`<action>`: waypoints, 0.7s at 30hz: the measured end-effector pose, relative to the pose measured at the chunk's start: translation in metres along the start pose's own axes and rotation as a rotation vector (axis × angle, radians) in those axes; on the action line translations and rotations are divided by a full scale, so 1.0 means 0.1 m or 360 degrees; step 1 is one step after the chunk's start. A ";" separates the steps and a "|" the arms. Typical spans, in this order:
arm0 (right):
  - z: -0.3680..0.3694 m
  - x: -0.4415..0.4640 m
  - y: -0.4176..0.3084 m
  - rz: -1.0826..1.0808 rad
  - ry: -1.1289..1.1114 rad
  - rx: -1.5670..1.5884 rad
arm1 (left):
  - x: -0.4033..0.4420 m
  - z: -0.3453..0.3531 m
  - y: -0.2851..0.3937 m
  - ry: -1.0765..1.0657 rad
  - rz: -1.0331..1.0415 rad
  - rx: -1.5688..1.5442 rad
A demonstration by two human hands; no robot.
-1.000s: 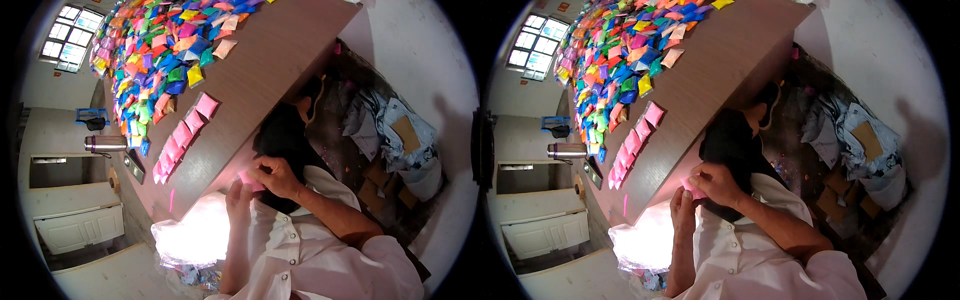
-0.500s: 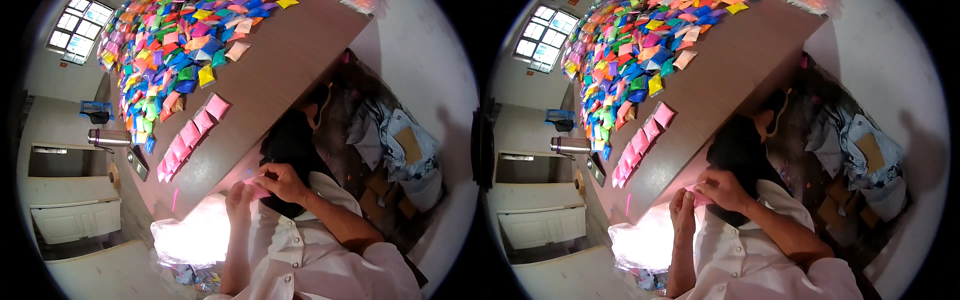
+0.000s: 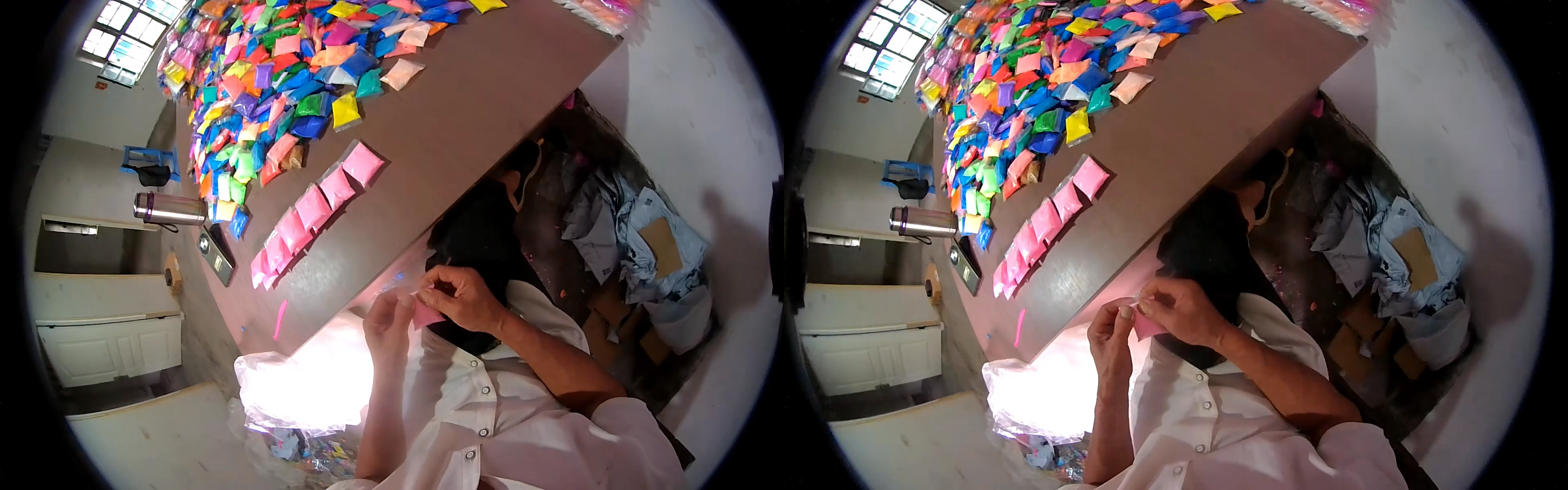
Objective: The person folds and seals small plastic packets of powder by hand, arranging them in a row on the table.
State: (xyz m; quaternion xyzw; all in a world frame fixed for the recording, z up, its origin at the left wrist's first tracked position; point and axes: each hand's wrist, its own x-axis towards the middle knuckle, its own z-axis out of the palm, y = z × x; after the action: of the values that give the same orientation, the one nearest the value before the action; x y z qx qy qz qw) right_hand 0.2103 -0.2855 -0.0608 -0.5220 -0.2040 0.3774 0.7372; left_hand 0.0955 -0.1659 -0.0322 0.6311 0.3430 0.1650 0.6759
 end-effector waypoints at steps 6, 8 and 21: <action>0.05 0.00 -0.02 -0.0026 -0.0002 -0.0262 | -0.01 -0.06 0.05 -0.0079 0.0109 0.0056; 0.06 0.00 -0.11 -0.0065 -0.0014 -0.0336 | -0.02 -0.06 0.06 -0.0020 0.0170 0.0091; 0.04 0.01 0.03 -0.0151 -0.0036 -0.0320 | -0.07 -0.09 0.00 -0.0044 0.0000 -0.0019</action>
State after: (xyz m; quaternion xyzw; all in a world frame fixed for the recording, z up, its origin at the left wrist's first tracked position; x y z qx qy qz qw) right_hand 0.2071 -0.2823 -0.0621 -0.5787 -0.2735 0.3256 0.6959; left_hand 0.0851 -0.1639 -0.0300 0.6291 0.3326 0.1583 0.6845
